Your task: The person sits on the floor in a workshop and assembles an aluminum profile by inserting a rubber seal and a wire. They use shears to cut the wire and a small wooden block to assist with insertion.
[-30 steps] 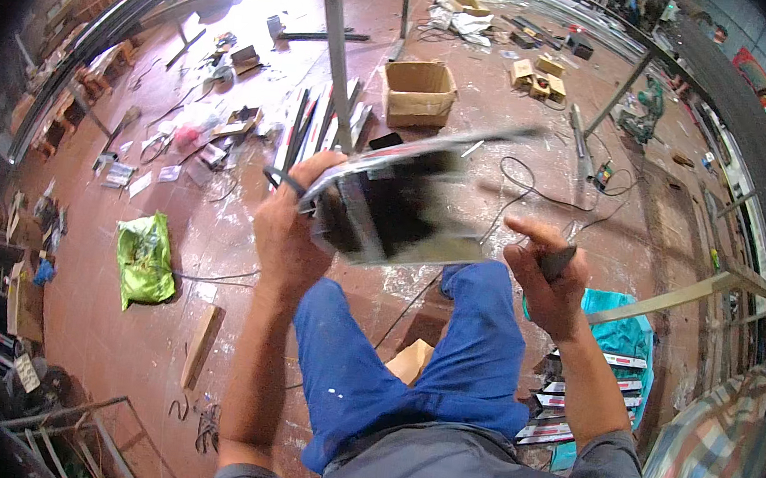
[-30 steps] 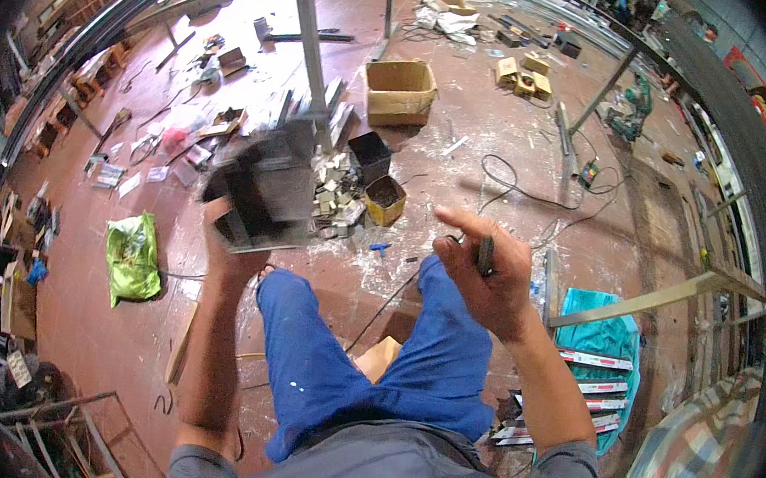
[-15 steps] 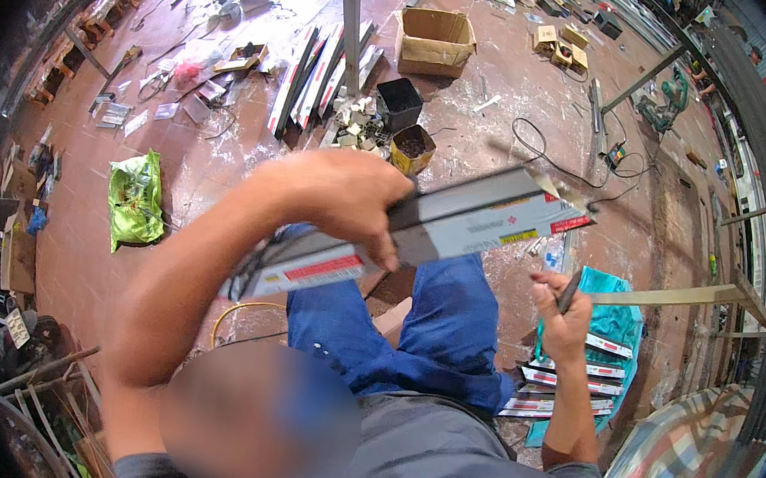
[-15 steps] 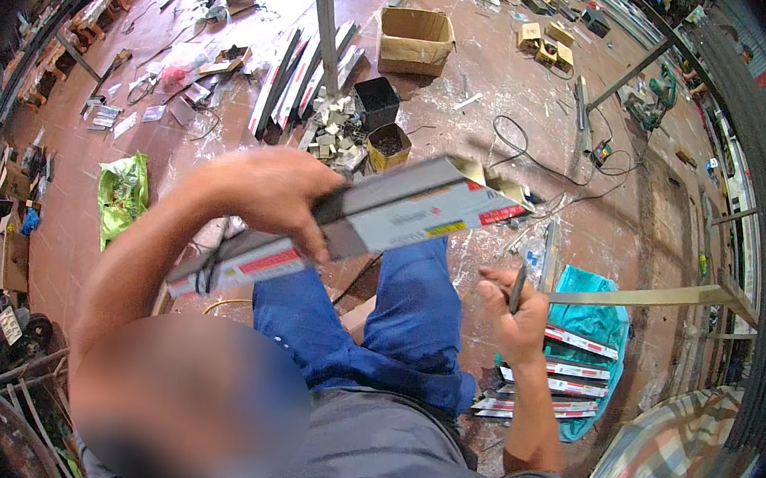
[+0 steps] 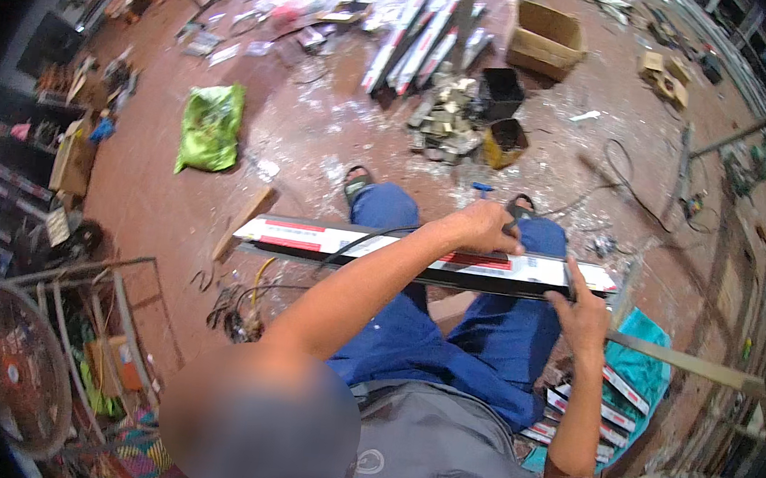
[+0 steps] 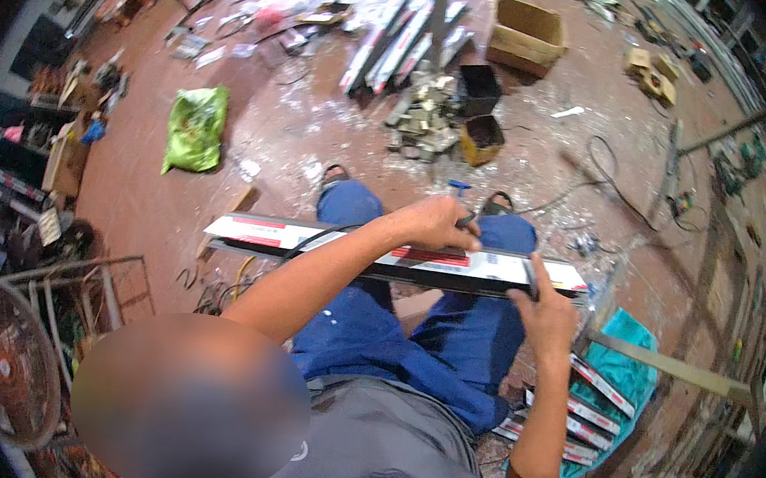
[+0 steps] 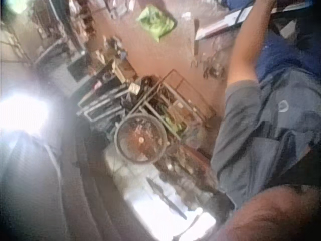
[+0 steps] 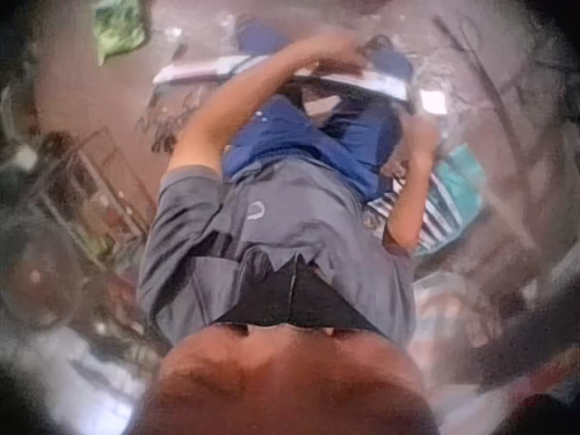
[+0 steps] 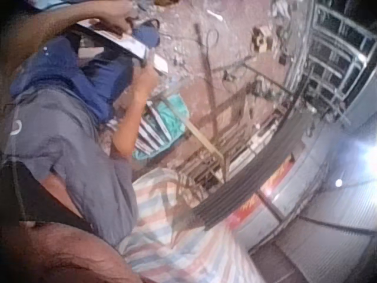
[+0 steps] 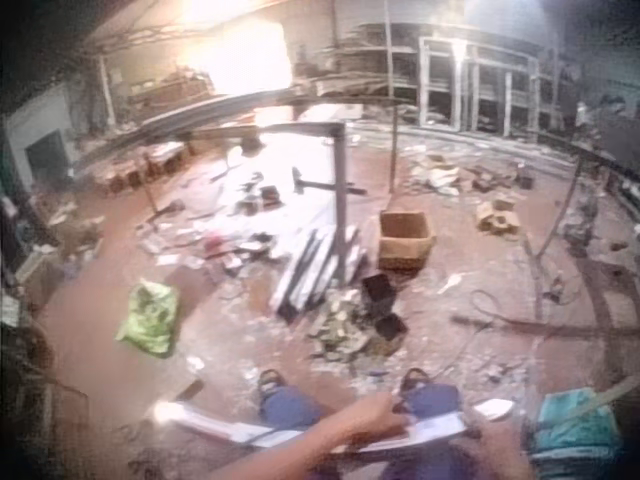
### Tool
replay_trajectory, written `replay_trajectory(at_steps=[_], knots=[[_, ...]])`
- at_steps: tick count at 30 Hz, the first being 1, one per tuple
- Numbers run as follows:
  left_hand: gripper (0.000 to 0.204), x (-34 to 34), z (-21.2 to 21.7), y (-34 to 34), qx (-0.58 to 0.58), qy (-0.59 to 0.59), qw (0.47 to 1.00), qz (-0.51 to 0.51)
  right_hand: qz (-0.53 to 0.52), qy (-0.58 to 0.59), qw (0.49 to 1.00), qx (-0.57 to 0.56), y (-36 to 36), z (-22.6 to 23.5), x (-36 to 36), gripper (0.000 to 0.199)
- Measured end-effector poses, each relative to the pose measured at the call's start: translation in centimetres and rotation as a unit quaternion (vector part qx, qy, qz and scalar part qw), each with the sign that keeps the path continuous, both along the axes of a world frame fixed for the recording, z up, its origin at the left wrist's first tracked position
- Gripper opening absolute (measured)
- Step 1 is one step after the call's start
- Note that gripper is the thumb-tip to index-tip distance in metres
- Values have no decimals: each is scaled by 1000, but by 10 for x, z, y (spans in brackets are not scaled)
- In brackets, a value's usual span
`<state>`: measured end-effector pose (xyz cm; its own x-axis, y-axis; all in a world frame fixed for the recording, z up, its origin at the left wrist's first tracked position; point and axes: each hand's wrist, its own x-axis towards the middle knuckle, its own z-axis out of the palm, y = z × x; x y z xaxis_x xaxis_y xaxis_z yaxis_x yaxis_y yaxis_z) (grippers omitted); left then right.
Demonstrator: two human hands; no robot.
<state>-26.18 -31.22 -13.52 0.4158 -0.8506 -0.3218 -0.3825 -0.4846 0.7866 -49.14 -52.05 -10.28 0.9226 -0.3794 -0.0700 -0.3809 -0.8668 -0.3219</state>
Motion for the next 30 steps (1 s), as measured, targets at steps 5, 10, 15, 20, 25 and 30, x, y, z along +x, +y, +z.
replay_trajectory(at_steps=[5, 10, 15, 20, 25, 30], knots=[[44, 34, 29, 103, -117, 274, 911, 287, 2, -31, 999, -7, -35, -20, 2, 70], [41, 43, 112, 269, 10, 138, 947, 290, -16, -5, 999, -40, -58, -11, -10, 72], [38, 6, 144, 449, 87, 115, 897, 418, -18, 12, 998, -56, -93, -17, -15, 72], [51, -38, 127, 556, 12, -19, 734, 678, -20, 6, 999, -46, -107, -9, -20, 72], [35, -41, 112, 512, -98, -46, 727, 678, -12, 30, 999, -5, -79, 9, -16, 75], [35, -21, 132, 400, -105, -98, 804, 577, 55, -90, 978, 181, -62, 9, -16, 48]])
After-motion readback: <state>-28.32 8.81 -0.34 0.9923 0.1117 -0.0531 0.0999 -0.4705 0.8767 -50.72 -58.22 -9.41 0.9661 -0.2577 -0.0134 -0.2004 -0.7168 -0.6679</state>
